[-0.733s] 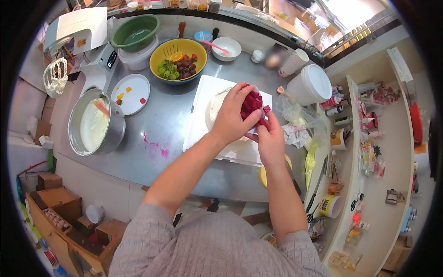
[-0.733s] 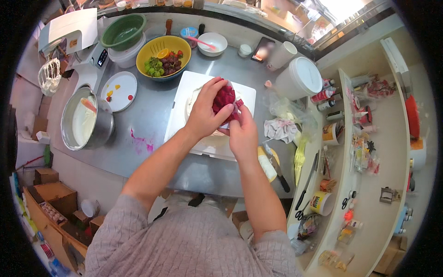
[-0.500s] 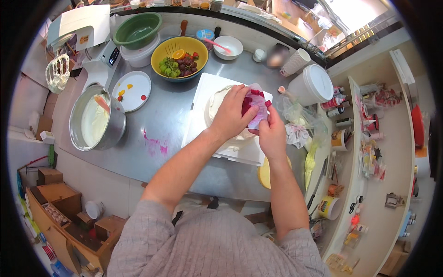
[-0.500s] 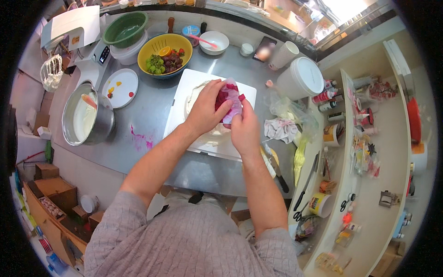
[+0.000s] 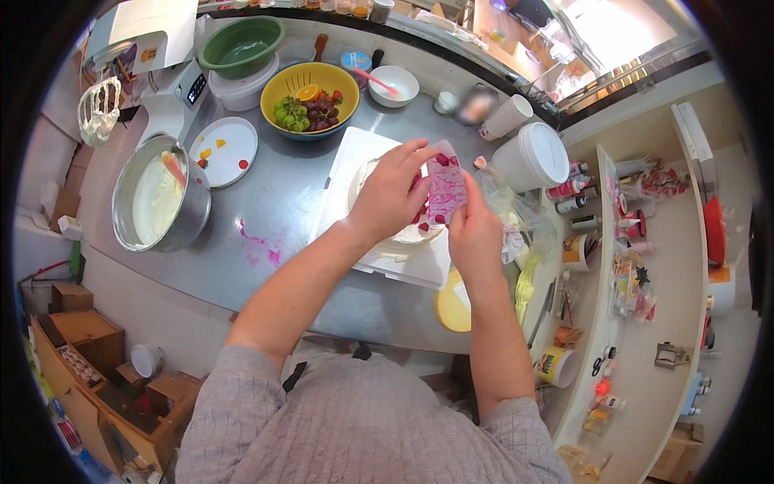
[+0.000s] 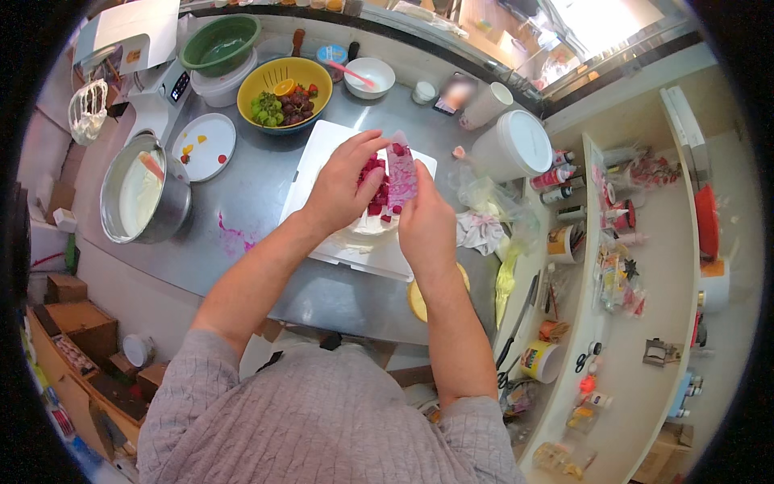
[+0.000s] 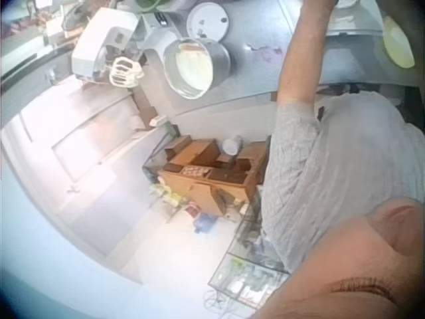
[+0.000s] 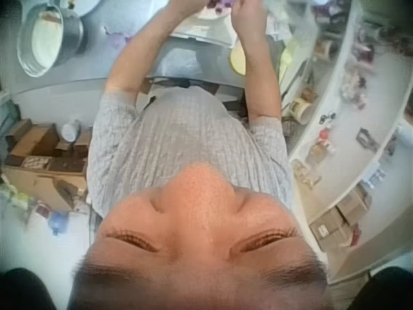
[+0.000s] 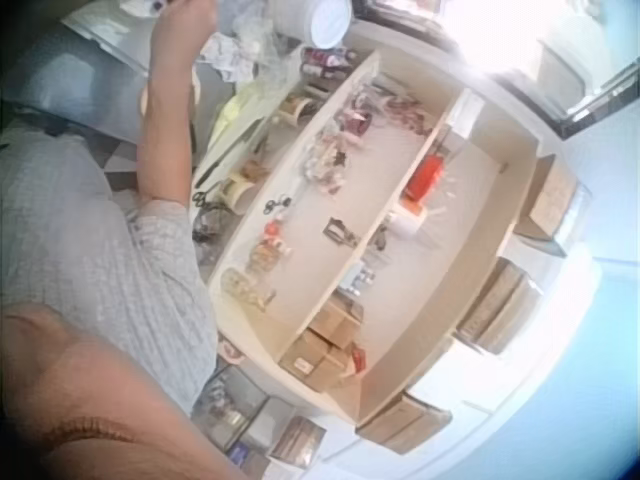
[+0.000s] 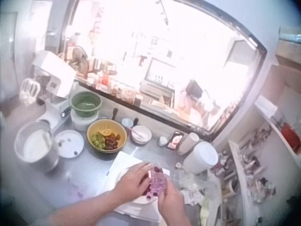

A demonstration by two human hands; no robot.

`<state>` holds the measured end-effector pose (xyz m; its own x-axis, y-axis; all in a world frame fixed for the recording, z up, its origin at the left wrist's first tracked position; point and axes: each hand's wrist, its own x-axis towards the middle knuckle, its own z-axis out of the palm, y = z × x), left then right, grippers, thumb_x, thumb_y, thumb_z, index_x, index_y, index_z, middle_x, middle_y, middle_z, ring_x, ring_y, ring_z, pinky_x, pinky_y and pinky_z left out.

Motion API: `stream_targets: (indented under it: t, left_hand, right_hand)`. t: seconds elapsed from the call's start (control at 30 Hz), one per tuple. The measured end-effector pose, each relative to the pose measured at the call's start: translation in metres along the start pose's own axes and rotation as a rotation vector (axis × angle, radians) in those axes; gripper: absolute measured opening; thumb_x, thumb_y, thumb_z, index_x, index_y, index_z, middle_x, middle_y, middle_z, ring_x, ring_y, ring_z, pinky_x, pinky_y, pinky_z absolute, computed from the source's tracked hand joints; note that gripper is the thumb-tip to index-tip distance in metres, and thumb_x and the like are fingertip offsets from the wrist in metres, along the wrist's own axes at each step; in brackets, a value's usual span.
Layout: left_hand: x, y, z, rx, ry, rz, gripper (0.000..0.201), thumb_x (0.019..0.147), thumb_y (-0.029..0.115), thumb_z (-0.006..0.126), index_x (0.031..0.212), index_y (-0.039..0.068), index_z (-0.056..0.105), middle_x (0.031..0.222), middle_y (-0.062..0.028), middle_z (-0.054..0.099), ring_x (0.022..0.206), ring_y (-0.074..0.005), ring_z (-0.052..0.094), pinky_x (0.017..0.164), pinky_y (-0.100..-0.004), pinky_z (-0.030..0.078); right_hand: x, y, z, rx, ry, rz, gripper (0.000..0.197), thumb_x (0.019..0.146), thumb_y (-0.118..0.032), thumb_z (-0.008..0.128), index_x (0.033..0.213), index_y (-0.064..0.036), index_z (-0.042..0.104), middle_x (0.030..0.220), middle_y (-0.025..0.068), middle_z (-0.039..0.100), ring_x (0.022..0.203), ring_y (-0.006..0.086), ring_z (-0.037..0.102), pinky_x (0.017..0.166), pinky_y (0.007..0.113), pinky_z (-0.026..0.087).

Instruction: The person assembles a layer cake by cutting a cake round in half, spreading white frosting onto one layer with a spatula, adding chopped fruit pieces and yellow sauce, piping more frosting, and then placing the second cake layer on top and frosting it.

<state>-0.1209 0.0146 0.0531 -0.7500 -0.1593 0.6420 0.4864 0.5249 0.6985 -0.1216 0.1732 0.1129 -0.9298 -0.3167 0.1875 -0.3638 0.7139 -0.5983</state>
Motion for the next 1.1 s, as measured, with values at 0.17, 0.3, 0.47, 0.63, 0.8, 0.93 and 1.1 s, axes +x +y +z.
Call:
stream_targets:
  t: [0.17,0.3,0.47,0.63,0.8,0.93,1.1]
  left_hand:
    - [0.007,0.015,0.015,-0.086,0.016,0.068,0.038,0.081,0.004,0.065,0.118,0.004,0.056,0.12,-0.0175,0.058,0.109,-0.0355,0.058,0.093,-0.0402,0.048]
    - [0.002,0.006,0.025,-0.056,0.106,0.055,0.029,0.081,0.003,0.066,0.109,0.004,0.059,0.108,-0.0159,0.062,0.1,-0.0345,0.061,0.087,-0.039,0.05]
    - [-0.009,-0.011,0.02,0.031,-0.06,0.062,0.017,0.082,0.008,0.066,0.097,0.002,0.062,0.098,-0.0145,0.064,0.089,-0.0332,0.062,0.081,-0.0403,0.051]
    - [-0.015,-0.006,0.011,0.125,-0.129,0.083,0.017,0.081,0.013,0.067,0.093,0.001,0.063,0.097,-0.015,0.063,0.09,-0.033,0.06,0.082,-0.0416,0.049]
    - [-0.019,0.0,0.023,0.246,-0.032,0.051,0.016,0.079,0.012,0.067,0.09,0.001,0.063,0.099,-0.0147,0.06,0.097,-0.0329,0.057,0.087,-0.0423,0.047]
    - [-0.029,-0.018,0.011,0.355,-0.029,0.059,0.014,0.075,0.013,0.069,0.084,0.004,0.063,0.097,-0.012,0.06,0.095,-0.0315,0.057,0.082,-0.0424,0.047]
    - [-0.054,0.005,-0.026,0.258,0.046,0.053,0.021,0.076,0.013,0.07,0.095,0.006,0.063,0.105,-0.0111,0.06,0.102,-0.032,0.056,0.089,-0.0416,0.045]
  right_hand:
    - [-0.002,0.003,0.003,0.063,0.029,-0.045,0.046,0.085,-0.001,0.048,0.131,-0.0005,0.05,0.097,0.0266,0.065,0.086,0.0427,0.065,0.074,0.049,0.05]
    - [-0.004,-0.002,0.005,0.14,0.056,-0.002,0.045,0.085,-0.002,0.047,0.131,-0.0004,0.051,0.09,0.0266,0.065,0.083,0.0413,0.067,0.073,0.047,0.05]
    - [-0.003,0.002,0.007,0.136,0.165,-0.006,0.044,0.087,-0.003,0.046,0.131,0.0004,0.051,0.085,0.027,0.065,0.077,0.0392,0.067,0.07,0.043,0.051]
    - [-0.001,0.015,0.009,0.173,0.2,-0.027,0.046,0.091,-0.002,0.044,0.137,0.0022,0.048,0.098,0.0171,0.069,0.074,0.0133,0.064,0.068,0.033,0.054]
    - [-0.002,0.014,0.016,0.379,0.219,0.01,0.044,0.092,-0.002,0.043,0.135,0.0042,0.048,0.109,0.0174,0.066,0.082,0.0136,0.064,0.07,0.031,0.055]
    - [-0.006,0.004,0.005,0.128,0.241,0.005,0.043,0.092,-0.002,0.044,0.135,0.0066,0.045,0.113,0.015,0.064,0.092,0.0163,0.064,0.074,0.031,0.056]
    - [-0.01,0.035,0.012,0.382,0.354,0.04,0.042,0.092,-0.002,0.045,0.133,0.0062,0.047,0.108,0.0162,0.065,0.088,0.0184,0.065,0.077,0.033,0.055]
